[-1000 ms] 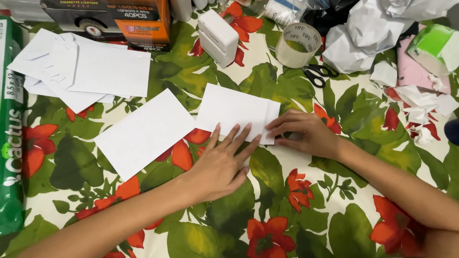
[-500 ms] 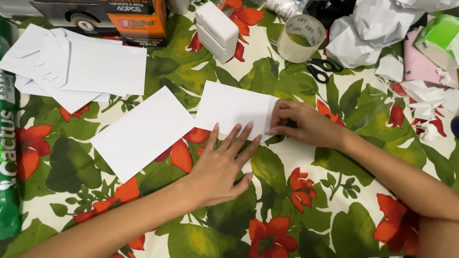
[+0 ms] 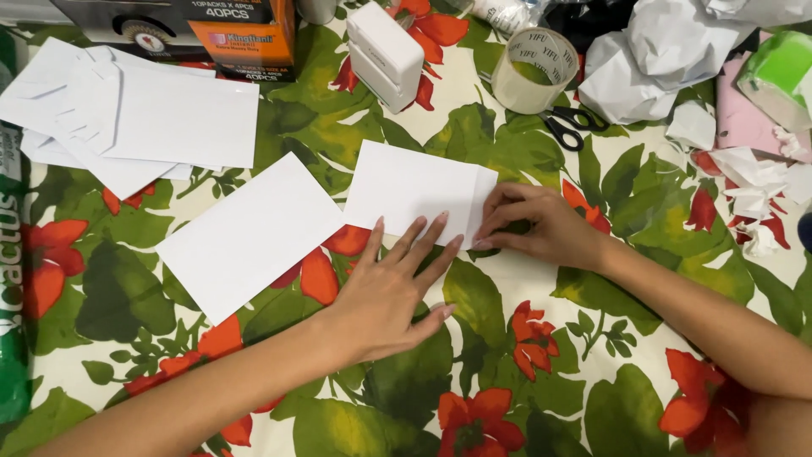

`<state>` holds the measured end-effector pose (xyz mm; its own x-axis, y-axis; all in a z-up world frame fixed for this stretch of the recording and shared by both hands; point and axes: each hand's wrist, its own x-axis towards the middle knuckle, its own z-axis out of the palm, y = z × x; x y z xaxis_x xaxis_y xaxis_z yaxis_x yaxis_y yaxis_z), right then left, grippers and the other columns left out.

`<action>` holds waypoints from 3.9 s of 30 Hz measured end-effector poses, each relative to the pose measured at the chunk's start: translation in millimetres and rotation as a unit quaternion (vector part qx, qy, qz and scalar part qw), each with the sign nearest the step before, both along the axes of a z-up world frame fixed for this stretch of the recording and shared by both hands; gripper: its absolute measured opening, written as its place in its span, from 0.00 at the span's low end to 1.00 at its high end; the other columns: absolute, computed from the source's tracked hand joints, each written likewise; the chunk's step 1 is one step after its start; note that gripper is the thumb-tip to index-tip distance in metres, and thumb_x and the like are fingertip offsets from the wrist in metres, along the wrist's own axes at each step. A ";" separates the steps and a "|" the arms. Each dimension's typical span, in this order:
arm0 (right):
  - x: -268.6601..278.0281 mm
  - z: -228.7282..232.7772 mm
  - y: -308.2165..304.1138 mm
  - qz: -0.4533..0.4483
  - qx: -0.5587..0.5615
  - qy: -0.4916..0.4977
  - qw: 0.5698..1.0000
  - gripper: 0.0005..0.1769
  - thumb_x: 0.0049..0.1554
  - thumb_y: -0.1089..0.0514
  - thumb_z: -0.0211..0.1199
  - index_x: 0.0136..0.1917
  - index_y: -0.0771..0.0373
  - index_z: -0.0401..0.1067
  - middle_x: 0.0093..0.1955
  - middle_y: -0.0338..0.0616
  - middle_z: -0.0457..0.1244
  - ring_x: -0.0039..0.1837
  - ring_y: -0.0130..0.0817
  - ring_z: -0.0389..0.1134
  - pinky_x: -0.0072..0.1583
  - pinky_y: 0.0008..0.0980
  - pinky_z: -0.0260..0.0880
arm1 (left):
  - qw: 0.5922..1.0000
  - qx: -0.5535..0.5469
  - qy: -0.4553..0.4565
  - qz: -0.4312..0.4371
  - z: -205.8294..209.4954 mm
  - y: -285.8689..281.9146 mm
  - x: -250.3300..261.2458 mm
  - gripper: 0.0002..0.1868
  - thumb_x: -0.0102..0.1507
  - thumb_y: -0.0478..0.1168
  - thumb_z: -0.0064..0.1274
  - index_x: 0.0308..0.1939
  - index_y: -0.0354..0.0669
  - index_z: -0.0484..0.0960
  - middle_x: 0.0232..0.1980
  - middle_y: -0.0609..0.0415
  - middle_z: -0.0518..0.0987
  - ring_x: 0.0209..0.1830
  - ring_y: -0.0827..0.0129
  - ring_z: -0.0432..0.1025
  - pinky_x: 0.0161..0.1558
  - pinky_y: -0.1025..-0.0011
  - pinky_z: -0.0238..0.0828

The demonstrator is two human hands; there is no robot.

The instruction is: Folding rectangular pieces of white paper into small envelopes on a table.

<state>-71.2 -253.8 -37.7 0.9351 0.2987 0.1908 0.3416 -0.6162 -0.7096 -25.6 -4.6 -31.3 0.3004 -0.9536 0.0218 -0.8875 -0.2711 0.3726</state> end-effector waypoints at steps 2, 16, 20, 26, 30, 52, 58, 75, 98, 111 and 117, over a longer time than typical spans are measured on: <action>7.1 0.5 0.1 -0.013 -0.004 0.012 1.000 0.06 0.45 0.57 0.69 0.38 0.56 0.76 0.42 0.37 0.64 0.38 0.30 0.64 0.46 0.30 0.65 | 1.000 -0.004 0.003 0.006 -2.0 0.1 3.8 0.35 0.60 0.57 0.29 0.68 0.43 0.56 0.69 0.36 0.54 0.69 0.45 0.48 0.61 0.36 0.34; 23.8 13.2 3.3 -0.029 -0.057 0.067 0.996 0.06 0.45 0.57 0.69 0.35 0.59 0.74 0.47 0.39 0.57 0.37 0.29 0.62 0.46 0.32 0.62 | 1.000 -0.024 0.010 0.009 -2.6 2.3 5.8 0.39 0.60 0.64 0.29 0.69 0.45 0.54 0.70 0.37 0.51 0.70 0.45 0.45 0.61 0.36 0.32; 22.8 12.1 3.3 -0.030 -0.057 0.082 0.995 0.05 0.48 0.58 0.66 0.37 0.59 0.73 0.48 0.40 0.57 0.38 0.30 0.61 0.47 0.33 0.61 | 0.999 -0.020 0.023 -0.013 -1.0 3.2 9.1 0.42 0.58 0.66 0.30 0.68 0.45 0.55 0.69 0.34 0.52 0.70 0.42 0.45 0.60 0.34 0.33; 26.5 20.7 7.6 -0.032 -0.078 0.128 0.988 0.07 0.49 0.56 0.65 0.37 0.61 0.71 0.46 0.41 0.58 0.39 0.32 0.61 0.46 0.33 0.61 | 0.999 -0.026 -0.001 -0.022 -4.9 3.3 11.0 0.44 0.57 0.69 0.30 0.67 0.42 0.57 0.67 0.31 0.55 0.68 0.40 0.48 0.60 0.34 0.37; 28.7 23.0 9.7 -0.045 -0.101 0.160 0.981 0.09 0.48 0.54 0.67 0.37 0.61 0.71 0.44 0.40 0.58 0.40 0.32 0.62 0.47 0.33 0.63 | 0.998 -0.056 -0.031 -0.020 -5.0 4.5 10.5 0.44 0.58 0.70 0.27 0.67 0.41 0.56 0.66 0.32 0.57 0.67 0.41 0.51 0.59 0.36 0.41; 28.0 25.0 9.0 -0.104 -0.079 0.209 0.969 0.03 0.46 0.60 0.67 0.36 0.61 0.76 0.42 0.39 0.62 0.35 0.29 0.65 0.45 0.30 0.64 | 0.995 0.013 -0.098 -0.034 -11.7 1.9 12.6 0.42 0.59 0.71 0.13 0.68 0.53 0.56 0.68 0.35 0.55 0.69 0.45 0.49 0.61 0.42 0.42; 29.7 19.2 6.2 -0.104 -0.082 0.192 0.972 0.04 0.46 0.59 0.67 0.37 0.60 0.75 0.43 0.40 0.61 0.37 0.32 0.66 0.45 0.31 0.64 | 0.986 0.061 -0.151 -0.043 -13.2 0.4 13.1 0.44 0.57 0.74 0.09 0.69 0.58 0.53 0.69 0.36 0.53 0.69 0.47 0.49 0.61 0.43 0.44; 30.1 23.0 8.9 -0.092 -0.094 0.209 0.969 0.03 0.50 0.60 0.63 0.37 0.62 0.73 0.44 0.42 0.60 0.36 0.34 0.63 0.46 0.33 0.63 | 0.981 0.080 -0.176 -0.025 -14.4 -9.0 9.3 0.49 0.55 0.75 0.08 0.70 0.50 0.48 0.67 0.39 0.57 0.67 0.49 0.53 0.62 0.50 0.49; 27.8 17.1 8.4 -0.104 -0.079 0.185 0.974 0.04 0.49 0.60 0.64 0.37 0.63 0.73 0.41 0.42 0.59 0.34 0.33 0.61 0.43 0.32 0.62 | 0.982 0.099 -0.160 -0.028 -7.3 -8.7 7.4 0.50 0.55 0.75 0.10 0.70 0.46 0.49 0.67 0.38 0.56 0.67 0.47 0.51 0.62 0.48 0.47; 16.7 9.8 10.3 -0.151 -0.063 0.150 0.975 0.04 0.49 0.59 0.65 0.37 0.61 0.73 0.41 0.41 0.62 0.35 0.32 0.63 0.38 0.29 0.63 | 0.984 0.054 -0.172 -0.006 -19.3 -12.0 0.7 0.49 0.56 0.74 0.14 0.69 0.44 0.54 0.65 0.36 0.58 0.66 0.44 0.53 0.60 0.47 0.49; 8.2 14.2 8.0 -0.128 -0.068 0.088 0.986 0.12 0.53 0.60 0.58 0.52 0.59 0.70 0.52 0.47 0.62 0.42 0.40 0.66 0.42 0.35 0.65 | 0.988 0.012 -0.156 0.012 -30.5 -12.3 -0.7 0.49 0.56 0.73 0.17 0.68 0.43 0.54 0.65 0.35 0.58 0.65 0.42 0.53 0.59 0.44 0.49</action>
